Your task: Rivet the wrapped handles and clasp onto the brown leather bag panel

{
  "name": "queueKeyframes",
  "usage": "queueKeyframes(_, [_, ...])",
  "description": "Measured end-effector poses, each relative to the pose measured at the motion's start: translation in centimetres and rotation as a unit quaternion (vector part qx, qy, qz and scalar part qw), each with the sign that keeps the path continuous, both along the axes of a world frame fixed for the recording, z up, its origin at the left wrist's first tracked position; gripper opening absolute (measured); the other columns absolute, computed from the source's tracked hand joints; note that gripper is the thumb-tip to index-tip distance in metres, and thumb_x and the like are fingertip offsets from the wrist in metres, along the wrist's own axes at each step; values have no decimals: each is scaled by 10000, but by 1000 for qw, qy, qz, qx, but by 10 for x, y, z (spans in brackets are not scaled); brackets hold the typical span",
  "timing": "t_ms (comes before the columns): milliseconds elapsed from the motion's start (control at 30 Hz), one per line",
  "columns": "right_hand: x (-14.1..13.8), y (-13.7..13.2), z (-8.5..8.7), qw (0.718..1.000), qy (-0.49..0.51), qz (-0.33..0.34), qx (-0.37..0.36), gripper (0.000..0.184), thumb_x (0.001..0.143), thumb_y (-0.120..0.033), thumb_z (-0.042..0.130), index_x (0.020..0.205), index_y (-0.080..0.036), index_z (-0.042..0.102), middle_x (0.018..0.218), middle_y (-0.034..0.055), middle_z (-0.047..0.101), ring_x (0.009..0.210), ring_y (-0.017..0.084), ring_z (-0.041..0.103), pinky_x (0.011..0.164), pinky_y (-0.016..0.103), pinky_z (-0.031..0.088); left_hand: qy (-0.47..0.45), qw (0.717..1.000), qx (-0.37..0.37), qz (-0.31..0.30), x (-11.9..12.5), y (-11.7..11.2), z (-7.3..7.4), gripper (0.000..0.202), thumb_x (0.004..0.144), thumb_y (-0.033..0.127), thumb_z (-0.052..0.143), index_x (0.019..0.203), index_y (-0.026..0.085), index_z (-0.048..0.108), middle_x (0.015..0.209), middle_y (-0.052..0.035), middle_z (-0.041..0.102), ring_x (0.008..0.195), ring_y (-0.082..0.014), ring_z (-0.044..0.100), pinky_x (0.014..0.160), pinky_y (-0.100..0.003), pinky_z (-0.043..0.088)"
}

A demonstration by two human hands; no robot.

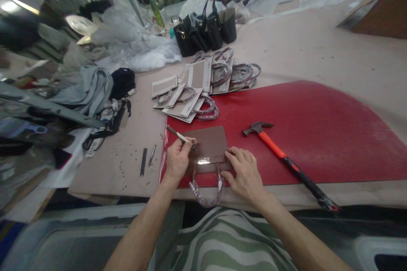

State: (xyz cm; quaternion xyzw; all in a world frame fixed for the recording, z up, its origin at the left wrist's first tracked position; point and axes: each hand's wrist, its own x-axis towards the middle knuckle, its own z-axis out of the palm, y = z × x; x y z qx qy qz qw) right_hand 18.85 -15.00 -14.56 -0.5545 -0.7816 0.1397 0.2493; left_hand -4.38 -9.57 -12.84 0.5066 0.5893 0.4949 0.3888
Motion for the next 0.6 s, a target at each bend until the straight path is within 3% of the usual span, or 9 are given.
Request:
queueKeyframes(67, [-1, 0, -1, 1000, -6, 1, 1, 463, 843, -278, 656, 1289, -177, 588, 1355, 164, 582, 1237, 363, 487, 1073, 550, 372, 31, 998, -2, 58, -35, 3, 4, 324, 898, 436, 605, 990, 141, 703, 922, -70, 756, 847, -182, 712, 816, -294, 568])
queueKeyframes(133, [0, 0, -3, 1000, -17, 0, 6, 458, 855, -289, 641, 1291, -159, 589, 1358, 172, 579, 1242, 367, 484, 1076, 550, 369, 152, 981, -36, 112, -72, 4, 8, 355, 900, 466, 564, 913, 137, 699, 826, -63, 741, 768, -190, 694, 741, -280, 550])
queueKeyframes(167, [0, 0, -4, 1000, -22, -1, 11, 454, 863, -291, 629, 1294, -155, 587, 1357, 175, 579, 1244, 370, 483, 1075, 551, 370, 246, 958, -76, 127, -89, 5, 10, 358, 908, 461, 541, 873, 141, 698, 795, -68, 736, 755, -202, 689, 715, -279, 534])
queueKeyframes(233, [1, 1, -7, 999, -32, -1, 22, 442, 878, -300, 604, 1297, -162, 584, 1354, 174, 578, 1246, 375, 485, 1065, 552, 377, 421, 880, -174, 133, -117, 4, 14, 348, 921, 418, 509, 821, 149, 705, 800, -107, 744, 797, -246, 699, 701, -292, 503])
queueKeyframes(300, [2, 3, -10, 999, -42, 2, 33, 430, 893, -318, 578, 1299, -176, 578, 1344, 170, 583, 1236, 375, 495, 1048, 546, 389, 511, 813, -252, 123, -134, 2, 18, 326, 918, 369, 512, 799, 153, 724, 842, -156, 757, 863, -291, 713, 713, -312, 487])
queueKeyframes(333, [3, 5, -12, 998, -47, 5, 39, 425, 901, -328, 562, 1298, -178, 574, 1336, 170, 586, 1227, 374, 502, 1038, 543, 395, 526, 797, -272, 119, -139, 0, 18, 315, 913, 348, 522, 786, 153, 734, 853, -174, 760, 879, -305, 718, 720, -320, 483])
queueKeyframes(600, [4, 14, -21, 993, -65, 14, 95, 423, 930, -426, 435, 1253, -175, 544, 1262, 196, 608, 1104, 402, 560, 918, 548, 438, 536, 799, -237, 130, -151, -4, 15, 262, 928, 278, 544, 869, 176, 778, 916, -163, 759, 919, -287, 712, 785, -335, 492])
